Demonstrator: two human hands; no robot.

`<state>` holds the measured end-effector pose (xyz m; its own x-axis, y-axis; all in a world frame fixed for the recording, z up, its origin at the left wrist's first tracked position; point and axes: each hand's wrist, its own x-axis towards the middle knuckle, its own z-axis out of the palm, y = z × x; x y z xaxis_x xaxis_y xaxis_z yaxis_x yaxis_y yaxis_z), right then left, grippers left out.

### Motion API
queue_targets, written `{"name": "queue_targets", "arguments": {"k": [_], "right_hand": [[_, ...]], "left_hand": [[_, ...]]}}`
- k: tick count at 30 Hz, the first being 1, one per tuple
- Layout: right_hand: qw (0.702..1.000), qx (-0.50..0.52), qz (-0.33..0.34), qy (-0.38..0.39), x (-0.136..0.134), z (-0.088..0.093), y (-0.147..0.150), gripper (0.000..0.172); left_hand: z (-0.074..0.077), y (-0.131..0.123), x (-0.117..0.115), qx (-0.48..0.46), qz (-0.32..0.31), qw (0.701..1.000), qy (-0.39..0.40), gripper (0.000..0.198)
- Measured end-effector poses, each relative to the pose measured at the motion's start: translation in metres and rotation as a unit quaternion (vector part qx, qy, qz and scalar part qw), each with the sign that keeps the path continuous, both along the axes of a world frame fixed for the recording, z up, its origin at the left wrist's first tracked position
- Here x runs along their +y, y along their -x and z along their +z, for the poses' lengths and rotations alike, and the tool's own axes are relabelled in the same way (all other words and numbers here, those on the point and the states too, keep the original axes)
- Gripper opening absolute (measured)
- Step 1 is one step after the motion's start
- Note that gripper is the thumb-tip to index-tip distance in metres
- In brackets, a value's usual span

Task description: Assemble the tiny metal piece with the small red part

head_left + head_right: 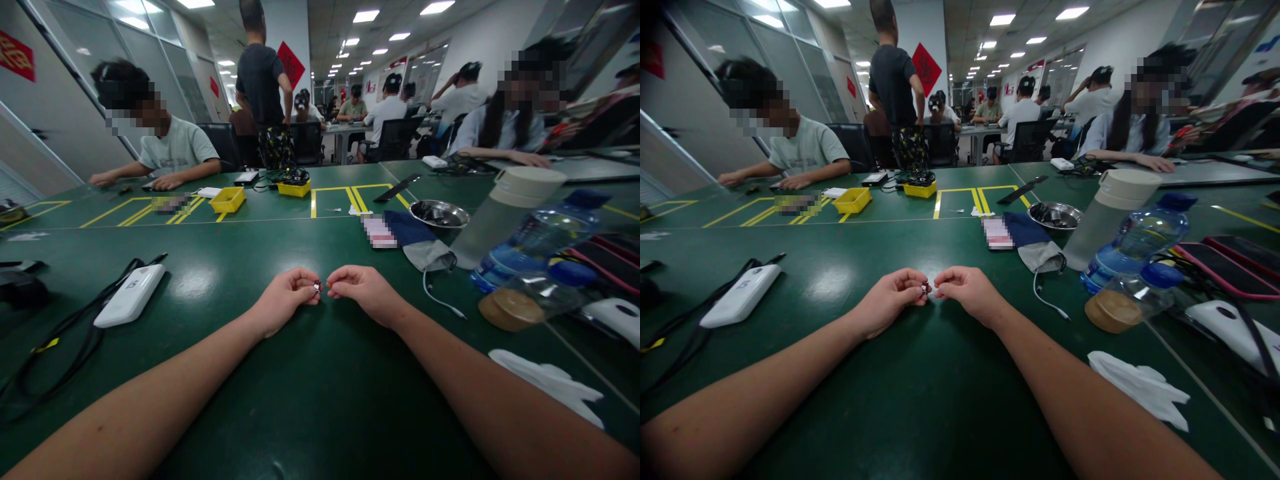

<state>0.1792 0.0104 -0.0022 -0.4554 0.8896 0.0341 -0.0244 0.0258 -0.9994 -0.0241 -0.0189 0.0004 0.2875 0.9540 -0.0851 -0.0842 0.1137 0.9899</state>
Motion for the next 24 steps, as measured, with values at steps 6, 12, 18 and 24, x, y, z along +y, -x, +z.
{"name": "queue_targets", "arguments": {"k": [6, 12, 18, 24], "right_hand": [[1.0, -0.012, -0.003, -0.019, -0.0013, 0.0026, -0.0004, 0.023], [0.999, -0.039, 0.0, -0.029, -0.0019, 0.0043, 0.0001, 0.017], [1.0, 0.0, 0.0, 0.006, -0.0005, 0.0002, 0.001, 0.015], [1.0, -0.013, 0.001, 0.005, 0.0003, 0.0005, -0.0003, 0.021]], "left_hand": [[-0.0022, 0.0012, 0.0006, -0.009, -0.004, 1.0, -0.008, 0.021], [-0.003, 0.0012, -0.0004, -0.014, 0.002, 1.0, -0.01, 0.023], [-0.0015, -0.0004, 0.0003, -0.015, 0.017, 1.0, 0.018, 0.03], [0.0011, -0.0031, 0.0002, -0.016, 0.04, 0.998, 0.053, 0.024]]}}
